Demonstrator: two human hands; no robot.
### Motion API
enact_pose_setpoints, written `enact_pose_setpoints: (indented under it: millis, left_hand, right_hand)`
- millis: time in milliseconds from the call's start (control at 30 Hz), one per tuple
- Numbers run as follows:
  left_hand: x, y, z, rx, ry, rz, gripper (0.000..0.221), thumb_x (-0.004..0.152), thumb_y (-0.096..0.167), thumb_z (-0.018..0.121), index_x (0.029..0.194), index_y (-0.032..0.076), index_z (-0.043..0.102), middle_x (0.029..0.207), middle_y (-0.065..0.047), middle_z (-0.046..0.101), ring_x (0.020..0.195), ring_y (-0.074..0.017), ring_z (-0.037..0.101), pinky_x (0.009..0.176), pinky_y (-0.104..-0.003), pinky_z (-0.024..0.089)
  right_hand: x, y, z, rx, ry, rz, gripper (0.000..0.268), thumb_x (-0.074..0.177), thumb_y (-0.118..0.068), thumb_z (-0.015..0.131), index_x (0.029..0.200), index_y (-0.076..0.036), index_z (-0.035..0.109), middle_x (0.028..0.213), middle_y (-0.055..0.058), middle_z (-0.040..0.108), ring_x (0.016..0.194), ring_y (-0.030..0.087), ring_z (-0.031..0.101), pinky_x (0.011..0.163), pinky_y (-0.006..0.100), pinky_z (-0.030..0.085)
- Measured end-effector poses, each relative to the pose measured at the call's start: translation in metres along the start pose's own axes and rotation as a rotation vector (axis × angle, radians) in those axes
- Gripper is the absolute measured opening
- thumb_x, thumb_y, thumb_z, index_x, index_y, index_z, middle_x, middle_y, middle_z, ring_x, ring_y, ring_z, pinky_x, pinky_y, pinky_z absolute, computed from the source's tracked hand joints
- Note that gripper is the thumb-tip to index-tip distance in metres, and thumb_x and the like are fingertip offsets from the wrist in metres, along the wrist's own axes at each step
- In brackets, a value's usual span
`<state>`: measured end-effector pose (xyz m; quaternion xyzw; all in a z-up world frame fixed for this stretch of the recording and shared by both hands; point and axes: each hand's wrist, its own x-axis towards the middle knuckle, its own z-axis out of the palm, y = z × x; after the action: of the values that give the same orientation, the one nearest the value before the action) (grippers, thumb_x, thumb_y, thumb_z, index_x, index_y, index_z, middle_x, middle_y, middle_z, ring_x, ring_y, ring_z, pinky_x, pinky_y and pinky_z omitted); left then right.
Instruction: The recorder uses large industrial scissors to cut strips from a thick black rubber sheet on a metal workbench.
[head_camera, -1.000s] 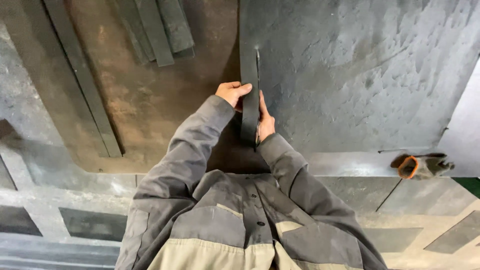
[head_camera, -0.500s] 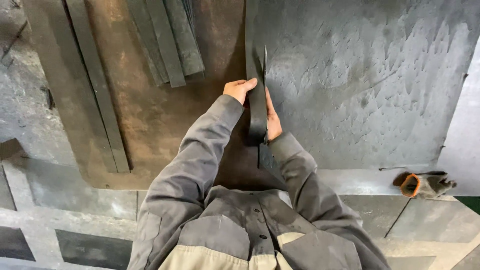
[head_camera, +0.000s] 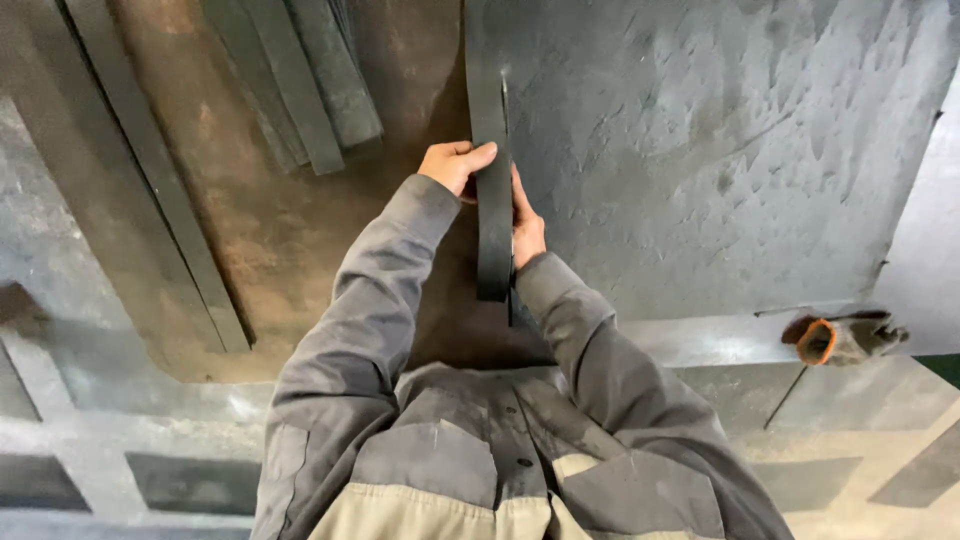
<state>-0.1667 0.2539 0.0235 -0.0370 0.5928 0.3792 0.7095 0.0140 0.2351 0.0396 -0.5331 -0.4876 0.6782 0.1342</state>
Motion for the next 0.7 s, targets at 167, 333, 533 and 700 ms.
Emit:
enact_pose_setpoints:
  millis: [167, 333, 533, 700]
  left_hand:
    - [0.022, 0.044, 0.005, -0.009, -0.013, 0.071, 0.034, 0.091, 0.034, 0.074, 0.103, 0.003, 0.071, 0.096, -0.009, 0.075, 0.079, -0.0207, 0.073, 0.069, -0.039, 0.06]
    - [0.085, 0.023, -0.009, -0.059, 0.17, 0.176, 0.028, 0.089, 0.028, 0.075, 0.096, 0.0, 0.072, 0.087, -0.01, 0.074, 0.07, -0.0233, 0.07, 0.058, -0.04, 0.057]
    - [0.074, 0.02, -0.012, -0.093, 0.087, 0.241, 0.025, 0.09, 0.023, 0.075, 0.094, -0.002, 0.075, 0.082, -0.009, 0.072, 0.066, -0.0205, 0.067, 0.057, -0.038, 0.055]
    - [0.055, 0.033, -0.004, -0.102, 0.079, 0.185, 0.024, 0.089, 0.021, 0.075, 0.094, -0.003, 0.074, 0.083, -0.01, 0.073, 0.067, -0.0202, 0.069, 0.058, -0.035, 0.056]
  right_hand:
    - [0.004, 0.048, 0.0, 0.093, -0.058, -0.174, 0.075, 0.103, -0.009, 0.063, 0.167, -0.016, 0.025, 0.154, 0.014, 0.054, 0.134, 0.021, 0.057, 0.114, 0.032, 0.045]
    - [0.021, 0.029, -0.002, 0.238, -0.14, -0.157, 0.079, 0.104, -0.006, 0.06, 0.168, -0.013, 0.014, 0.159, 0.012, 0.045, 0.136, 0.02, 0.053, 0.112, 0.031, 0.044]
    - [0.072, 0.013, -0.003, 0.49, -0.244, -0.198, 0.081, 0.103, -0.008, 0.062, 0.168, -0.011, 0.015, 0.155, 0.01, 0.048, 0.13, 0.02, 0.056, 0.11, 0.033, 0.048]
    - [0.065, -0.001, 0.0, 0.385, -0.143, -0.178, 0.078, 0.103, -0.012, 0.064, 0.168, -0.01, 0.02, 0.154, 0.012, 0.052, 0.131, 0.023, 0.058, 0.112, 0.033, 0.048]
